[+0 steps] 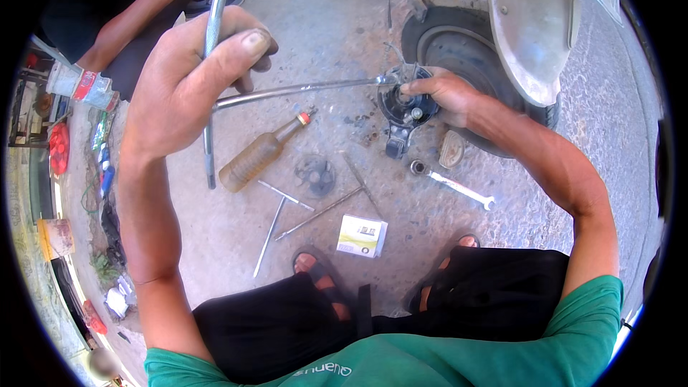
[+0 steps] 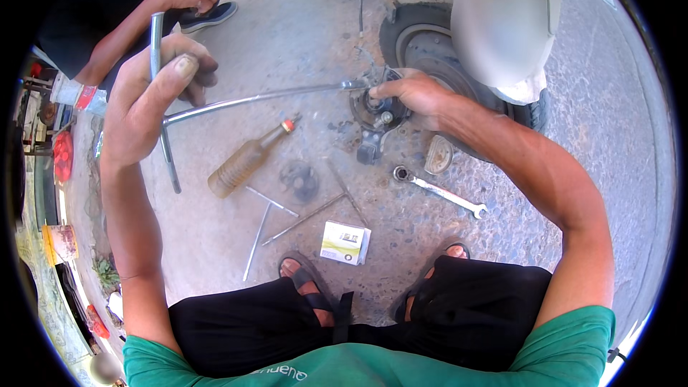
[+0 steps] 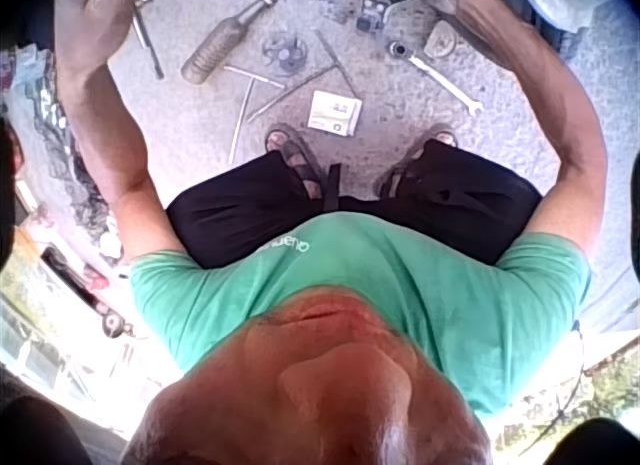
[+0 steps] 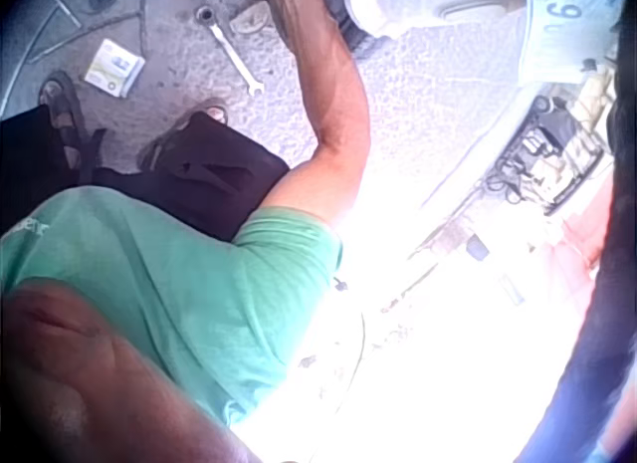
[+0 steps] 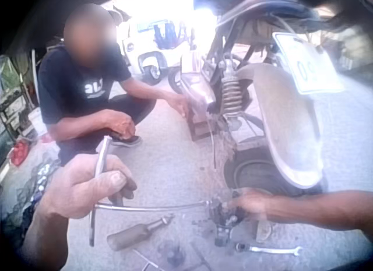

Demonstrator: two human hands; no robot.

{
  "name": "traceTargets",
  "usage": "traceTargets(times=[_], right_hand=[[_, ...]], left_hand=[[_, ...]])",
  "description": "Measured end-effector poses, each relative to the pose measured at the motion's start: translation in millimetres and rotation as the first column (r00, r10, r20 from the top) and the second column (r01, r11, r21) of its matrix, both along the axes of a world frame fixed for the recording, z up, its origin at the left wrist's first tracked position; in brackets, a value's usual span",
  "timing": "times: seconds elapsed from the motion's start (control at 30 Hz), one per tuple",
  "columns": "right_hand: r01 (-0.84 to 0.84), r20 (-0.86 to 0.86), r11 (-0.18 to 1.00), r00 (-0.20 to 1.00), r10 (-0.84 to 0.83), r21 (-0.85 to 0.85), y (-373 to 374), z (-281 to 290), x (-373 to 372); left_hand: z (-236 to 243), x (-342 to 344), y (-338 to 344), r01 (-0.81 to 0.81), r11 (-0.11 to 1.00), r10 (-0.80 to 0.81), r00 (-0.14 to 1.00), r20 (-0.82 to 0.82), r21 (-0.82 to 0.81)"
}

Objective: The person sits on the ground and works on a motorcycle brake assembly. They use a T-handle wrench to tighten bolts, apply lubricant from a bottle, and manipulate the brake shoes and springs by hand.

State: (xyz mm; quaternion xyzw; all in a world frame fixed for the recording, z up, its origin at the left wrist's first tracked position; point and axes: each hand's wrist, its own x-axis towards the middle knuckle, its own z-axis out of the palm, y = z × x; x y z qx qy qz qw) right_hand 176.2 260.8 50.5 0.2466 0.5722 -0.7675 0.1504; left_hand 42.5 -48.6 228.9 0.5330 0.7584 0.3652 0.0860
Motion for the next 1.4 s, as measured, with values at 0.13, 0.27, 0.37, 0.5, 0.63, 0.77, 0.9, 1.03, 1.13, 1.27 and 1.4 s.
traceTargets(times=[0.13, 0.27, 0.37, 0.5, 0.63, 0.77, 0.9, 1.03, 1.13, 1.27, 1.4], right_hand=[[0.015, -0.015, 0.999, 1.000, -0.015, -0.037, -5.0, 5.8, -1.3], [0.020, -0.004, 0.998, 1.000, -0.020, -0.060, -0.9, 0.7, -1.6], [0.012, -0.001, 0.998, 1.000, -0.012, -0.057, -1.3, 1.4, -2.0], [0.002, 0.007, 1.000, 1.000, -0.002, -0.020, -4.4, 7.1, -1.6], [-0.004, -0.002, 1.000, 1.000, 0.004, -0.023, -5.8, 3.1, -3.7], [-0.006, 0.024, 1.000, 1.000, 0.007, -0.010, 1.7, -5.9, -4.6], [0.032, 0.026, 0.996, 0.999, -0.030, -0.089, 5.8, -8.6, -4.4], [0.217, 0.071, 0.946, 0.976, -0.206, -0.241, -4.7, 13.7, 1.9], [0.273, 0.040, 0.926, 0.961, -0.272, -0.262, -2.1, 25.9, 11.1], [0.264, -0.018, 0.904, 0.958, -0.287, -0.336, 5.1, 29.5, 22.6], [0.378, 0.045, 0.793, 0.912, -0.408, -0.477, -6.6, 38.7, 27.0]], left_hand=[[-2.0, -2.6, -6.0, -0.083, 0.996, 0.087, 0.987, 0.138, -0.032], [-4.9, 4.3, -2.4, -0.234, 0.971, 0.235, 0.922, 0.308, -0.042], [-4.7, 6.1, -1.3, -0.291, 0.956, 0.279, 0.850, 0.447, -0.044], [-10.1, 6.9, -2.2, -0.342, 0.939, 0.306, 0.783, 0.541, -0.036], [-21.0, 11.8, -6.7, -0.290, 0.954, 0.211, 0.826, 0.523, 0.072], [-27.2, 10.4, -11.2, -0.295, 0.955, 0.224, 0.786, 0.576, 0.031], [-34.0, 4.3, -14.9, -0.441, 0.897, 0.332, 0.682, 0.651, 0.005], [-42.7, -3.3, -20.4, -0.509, 0.859, 0.392, 0.588, 0.707, -0.053], [-45.2, -9.9, -25.2, -0.476, 0.879, 0.345, 0.584, 0.735, -0.035], [-45.6, -15.9, -25.3, -0.512, 0.858, 0.328, 0.510, 0.795, -0.025], [-52.1, -21.5, -29.5, -0.548, 0.836, 0.294, 0.413, 0.862, -0.023]])
